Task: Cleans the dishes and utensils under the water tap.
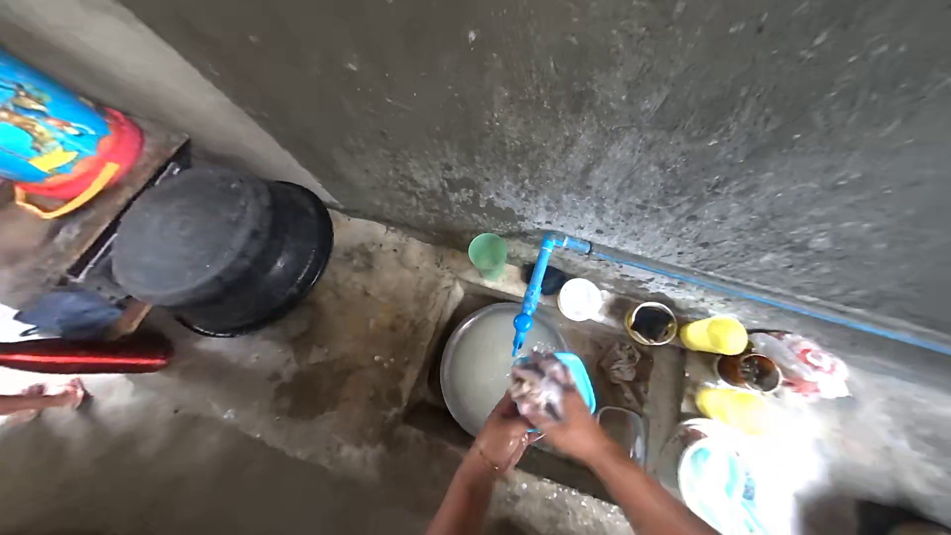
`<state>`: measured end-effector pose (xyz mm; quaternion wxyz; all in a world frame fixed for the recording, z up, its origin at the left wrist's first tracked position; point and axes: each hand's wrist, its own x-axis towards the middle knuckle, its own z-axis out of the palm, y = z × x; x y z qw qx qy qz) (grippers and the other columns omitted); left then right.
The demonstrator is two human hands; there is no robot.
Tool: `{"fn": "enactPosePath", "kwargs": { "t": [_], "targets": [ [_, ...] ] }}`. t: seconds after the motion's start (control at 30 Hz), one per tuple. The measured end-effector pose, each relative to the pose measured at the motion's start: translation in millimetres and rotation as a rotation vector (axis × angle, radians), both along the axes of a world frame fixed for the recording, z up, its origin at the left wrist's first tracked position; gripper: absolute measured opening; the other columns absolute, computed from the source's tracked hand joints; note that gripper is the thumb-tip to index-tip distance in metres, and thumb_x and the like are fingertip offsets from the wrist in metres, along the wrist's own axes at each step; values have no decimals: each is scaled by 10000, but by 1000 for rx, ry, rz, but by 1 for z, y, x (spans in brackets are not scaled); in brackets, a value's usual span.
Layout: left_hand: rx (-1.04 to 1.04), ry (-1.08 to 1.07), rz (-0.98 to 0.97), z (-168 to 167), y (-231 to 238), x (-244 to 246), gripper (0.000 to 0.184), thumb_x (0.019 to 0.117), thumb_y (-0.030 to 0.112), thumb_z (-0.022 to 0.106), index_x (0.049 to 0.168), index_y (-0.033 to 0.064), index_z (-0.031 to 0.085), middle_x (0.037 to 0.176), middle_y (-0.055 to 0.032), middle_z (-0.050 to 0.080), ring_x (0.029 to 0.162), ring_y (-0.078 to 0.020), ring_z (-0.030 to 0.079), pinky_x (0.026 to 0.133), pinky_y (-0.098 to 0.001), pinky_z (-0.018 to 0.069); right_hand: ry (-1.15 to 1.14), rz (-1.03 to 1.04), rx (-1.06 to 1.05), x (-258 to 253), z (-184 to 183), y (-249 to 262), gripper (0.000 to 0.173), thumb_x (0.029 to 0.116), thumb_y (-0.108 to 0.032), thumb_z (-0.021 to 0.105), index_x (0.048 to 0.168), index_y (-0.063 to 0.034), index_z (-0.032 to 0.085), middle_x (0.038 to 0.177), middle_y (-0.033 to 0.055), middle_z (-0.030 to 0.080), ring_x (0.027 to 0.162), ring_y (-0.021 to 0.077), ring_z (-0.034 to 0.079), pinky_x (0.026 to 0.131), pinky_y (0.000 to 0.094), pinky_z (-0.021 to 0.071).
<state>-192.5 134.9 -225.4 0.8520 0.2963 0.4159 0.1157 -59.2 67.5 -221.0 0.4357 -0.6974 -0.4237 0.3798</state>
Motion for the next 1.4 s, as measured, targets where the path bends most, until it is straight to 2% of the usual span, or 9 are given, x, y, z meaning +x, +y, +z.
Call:
{"fn": "enactPosePath", "kwargs": {
  "t": [0.07, 0.2, 0.4, 0.53, 0.67, 0.77, 0.93, 1.1, 1.4],
  "targets": [
    [157, 48, -48, 10, -13, -1, 352, 962, -53, 504, 1310, -5, 484, 1057, -56, 685, 948, -119, 686, 866, -333, 592, -165, -48, 123, -26, -24, 2, 497, 987, -392, 585, 1371, -86, 664, 1518, 170, 528, 1491, 402, 364, 1242, 638, 191],
    [246, 55, -127, 17, -18, -16, 597, 873, -70, 576, 1439, -45, 387, 1201, -158, 659, 1035, -214, 700, 905, -407, 607, -237, -317, 149, -17, -20, 8, 360, 930, -142, 649, 1199, 92, 692, 1213, 243, 705, 1173, 342, 677, 1059, 476, 521],
    [495, 76, -190, 37, -22, -19, 366, 869, -54, 608, 1233, -55, 570, 1049, -75, 703, 949, -96, 690, 877, -305, 588, -149, -251, 367, -43, 1, 2, 316, 938, -113, 597, 1194, 17, 731, 1269, 155, 708, 1249, 254, 642, 1110, 423, 494],
    [573, 101, -220, 53, -20, -25, 580, 848, -67, 592, 1407, -82, 440, 1192, -133, 684, 1049, -122, 694, 927, -306, 584, -67, -447, 245, -11, -10, 4, 316, 935, 0, 583, 1223, 90, 676, 1246, 213, 695, 1210, 280, 652, 1088, 430, 499],
    [625, 101, -255, 60, -17, -21, 500, 864, -72, 594, 1357, -80, 506, 1185, -113, 682, 1069, -91, 667, 964, -288, 557, -31, -377, 342, -41, 11, 0, 348, 910, -120, 629, 1188, 81, 683, 1245, 187, 697, 1219, 242, 642, 1102, 418, 493],
    [621, 93, -164, 61, -23, -21, 414, 876, -71, 602, 1285, -82, 536, 1111, -82, 686, 1015, -54, 666, 929, -255, 560, -154, -296, 427, -50, 25, 8, 305, 928, -221, 630, 1130, -40, 769, 1310, 139, 691, 1364, 346, 539, 1227, 633, 227],
    [545, 29, -131, 53, -37, -35, 600, 824, -80, 619, 1398, -85, 445, 1181, -125, 689, 1038, -126, 697, 915, -305, 588, 20, -575, 54, 5, 12, 13, 277, 954, -212, 707, 1071, 37, 727, 1014, 144, 743, 968, 202, 708, 933, 409, 561],
    [273, -4, -267, 63, -18, -33, 355, 815, -94, 602, 1153, 12, 607, 961, -34, 725, 866, -120, 704, 802, -331, 599, -390, -223, 286, -34, 38, 2, 284, 810, -226, 756, 885, 48, 748, 904, 190, 750, 900, 340, 735, 862, 539, 575],
    [362, 77, -136, 63, -28, -18, 526, 768, -143, 590, 1276, -23, 519, 1047, -75, 681, 910, -111, 679, 808, -307, 585, -372, -243, 136, -29, 45, 8, 322, 817, -218, 761, 946, 77, 739, 957, 229, 739, 965, 392, 716, 899, 580, 552]
  ]
}}
